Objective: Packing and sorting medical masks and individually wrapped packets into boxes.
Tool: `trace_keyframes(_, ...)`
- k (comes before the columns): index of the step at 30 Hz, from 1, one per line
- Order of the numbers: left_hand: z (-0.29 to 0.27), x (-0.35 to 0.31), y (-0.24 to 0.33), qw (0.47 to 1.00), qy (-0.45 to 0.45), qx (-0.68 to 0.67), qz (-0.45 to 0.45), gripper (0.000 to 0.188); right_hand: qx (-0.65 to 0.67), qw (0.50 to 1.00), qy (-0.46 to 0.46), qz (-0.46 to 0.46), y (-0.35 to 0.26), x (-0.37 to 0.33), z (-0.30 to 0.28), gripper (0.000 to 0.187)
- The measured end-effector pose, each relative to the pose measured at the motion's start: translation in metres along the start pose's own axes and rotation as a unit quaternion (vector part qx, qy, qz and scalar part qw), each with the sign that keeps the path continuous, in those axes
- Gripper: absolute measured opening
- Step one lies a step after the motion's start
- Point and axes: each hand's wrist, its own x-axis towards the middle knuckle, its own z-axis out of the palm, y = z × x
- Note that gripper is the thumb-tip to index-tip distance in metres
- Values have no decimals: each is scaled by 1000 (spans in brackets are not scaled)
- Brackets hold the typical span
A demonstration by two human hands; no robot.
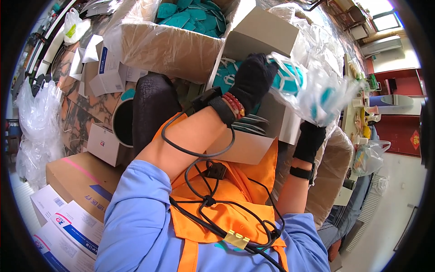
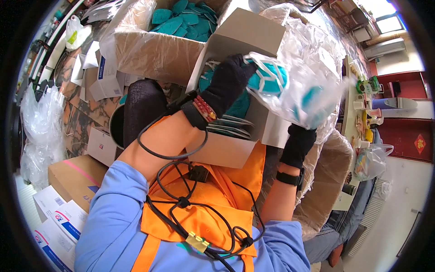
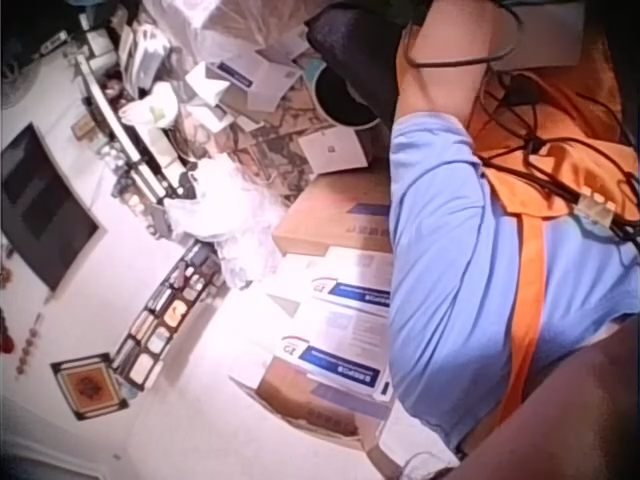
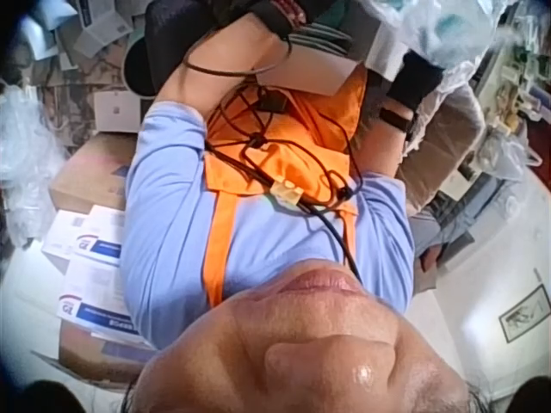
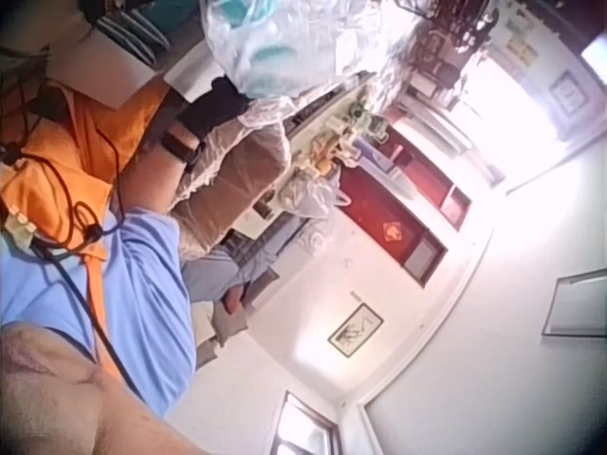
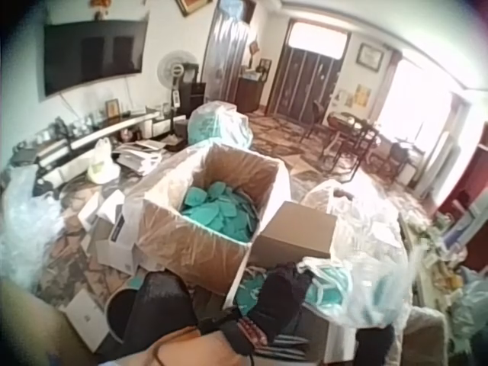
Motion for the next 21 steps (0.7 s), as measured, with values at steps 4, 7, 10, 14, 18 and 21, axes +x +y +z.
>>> trace_keyframes(4, -20, 14, 3, 996, -35, 0, -86, 29, 402, 913, -62, 25, 11, 3, -3, 48)
trace_keyframes(7, -31, 18, 11, 998, -29, 30, -49, 28, 19, 983, -90, -161, 40, 12, -17, 51)
trace_keyframes(10, -39, 20, 21, 974, 132, 83, 165, 33, -176, 962, -65, -201, 57, 12, -18, 49)
trace_keyframes(14, -37, 14, 51, 973, -97, -42, 204, 17, 130, 980, -116, -99, 53, 4, -5, 50)
trace_keyframes(18, -34, -6, 67, 966, -252, -48, 11, 21, 432, 889, -147, 36, 36, 6, 6, 52)
trace_keyframes(21, -29, -13, 62, 969, -239, -62, -30, 27, 297, 949, -103, 4, 35, -2, 10, 51)
